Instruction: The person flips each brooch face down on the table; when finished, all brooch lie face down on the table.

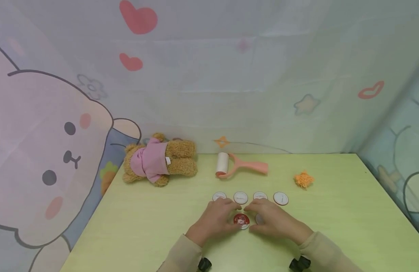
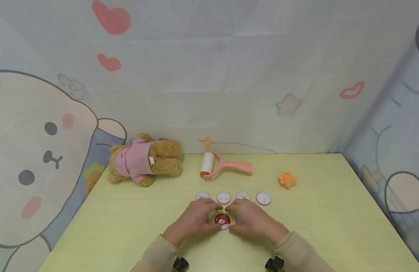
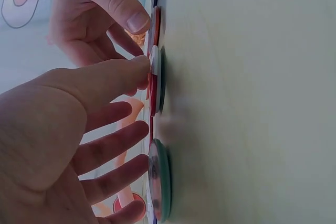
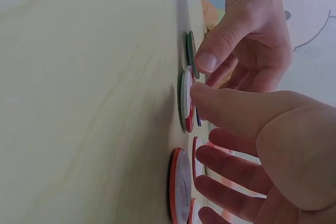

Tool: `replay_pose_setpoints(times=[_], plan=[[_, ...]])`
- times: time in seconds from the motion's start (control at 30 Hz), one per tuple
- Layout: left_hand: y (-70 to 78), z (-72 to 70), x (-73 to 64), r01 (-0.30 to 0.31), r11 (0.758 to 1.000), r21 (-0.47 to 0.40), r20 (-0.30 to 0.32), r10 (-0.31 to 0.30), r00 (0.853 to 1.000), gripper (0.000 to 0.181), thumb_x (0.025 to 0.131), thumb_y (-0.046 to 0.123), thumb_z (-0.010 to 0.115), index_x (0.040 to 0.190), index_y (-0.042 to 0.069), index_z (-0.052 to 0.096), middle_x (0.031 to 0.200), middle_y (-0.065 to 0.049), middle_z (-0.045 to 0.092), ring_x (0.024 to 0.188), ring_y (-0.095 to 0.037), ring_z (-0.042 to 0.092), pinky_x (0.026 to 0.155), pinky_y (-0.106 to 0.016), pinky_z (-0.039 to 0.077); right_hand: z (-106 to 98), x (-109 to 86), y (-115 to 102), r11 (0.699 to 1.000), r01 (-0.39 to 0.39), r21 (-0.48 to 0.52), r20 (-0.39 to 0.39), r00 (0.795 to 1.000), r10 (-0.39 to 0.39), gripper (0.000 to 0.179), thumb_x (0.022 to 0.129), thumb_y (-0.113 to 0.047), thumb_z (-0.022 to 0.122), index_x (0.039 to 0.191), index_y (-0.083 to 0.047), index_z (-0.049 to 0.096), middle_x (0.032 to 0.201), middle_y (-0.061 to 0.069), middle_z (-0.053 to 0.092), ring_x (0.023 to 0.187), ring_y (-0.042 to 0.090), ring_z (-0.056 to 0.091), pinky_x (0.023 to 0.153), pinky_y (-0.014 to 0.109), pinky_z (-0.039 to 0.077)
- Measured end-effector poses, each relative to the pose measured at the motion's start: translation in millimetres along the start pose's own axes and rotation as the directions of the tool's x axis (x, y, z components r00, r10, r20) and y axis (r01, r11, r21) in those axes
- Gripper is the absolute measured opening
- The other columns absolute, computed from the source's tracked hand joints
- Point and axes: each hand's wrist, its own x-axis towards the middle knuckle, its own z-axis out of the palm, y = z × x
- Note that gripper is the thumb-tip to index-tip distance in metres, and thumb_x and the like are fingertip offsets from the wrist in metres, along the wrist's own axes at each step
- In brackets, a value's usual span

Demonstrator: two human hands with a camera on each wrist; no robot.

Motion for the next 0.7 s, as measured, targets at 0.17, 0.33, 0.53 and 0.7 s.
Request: replay_pose_setpoints(times=[0.17,0.33,0.53,0.7], plan=[[-0.3,3.4,-0.5,-0.006,1.000,-0.009,-0.001,0.006,1.000,0.046,0.085,0.042,0.086,0.124,0.020,0.074,0.123,0.004,0.072,0.112,-0.016,0.064,0.085,-0.041,0.051,3,0.3,1,1.000,-0.003,0.018,0.022,1.000,0.003,0.045,0.084,-0.023,0.087,0.123,-0.005,0.073,0.119,0.002,0.072,0.111,0.018,0.064,0.097,0.043,0.053],[0.2,4.3,0.8,-0.013,1.000,-0.021,0.016,0.013,1.000,0.049,0.082,0.040,0.088,0.125,0.021,0.074,0.123,0.005,0.073,0.110,-0.014,0.064,0.084,-0.041,0.051,4,0.7,2,1.000,-0.008,0.022,0.029,1.000,0.007,0.048,0.083,-0.024,0.088,0.124,-0.005,0.072,0.119,0.003,0.072,0.111,0.018,0.064,0.097,0.043,0.054],[1.1,3.1,0.1,-0.027,1.000,-0.014,0.025,0.027,0.999,0.053,0.077,0.039,0.091,0.124,0.021,0.073,0.119,0.007,0.073,0.103,-0.012,0.062,0.080,-0.036,0.049,7,2.1,3,1.000,0.012,0.008,0.017,1.000,-0.012,0.048,0.081,-0.024,0.089,0.123,-0.005,0.073,0.117,0.001,0.071,0.107,0.016,0.062,0.094,0.040,0.054],[0.4,2.5,-2.1,-0.015,1.000,-0.001,0.024,0.015,1.000,0.053,0.076,0.039,0.092,0.124,0.022,0.073,0.119,0.007,0.073,0.103,-0.012,0.062,0.079,-0.035,0.049,11,5.9,2,0.999,0.032,0.007,0.006,0.999,-0.032,0.047,0.080,-0.023,0.089,0.121,-0.006,0.074,0.113,-0.001,0.071,0.102,0.012,0.061,0.089,0.036,0.054]])
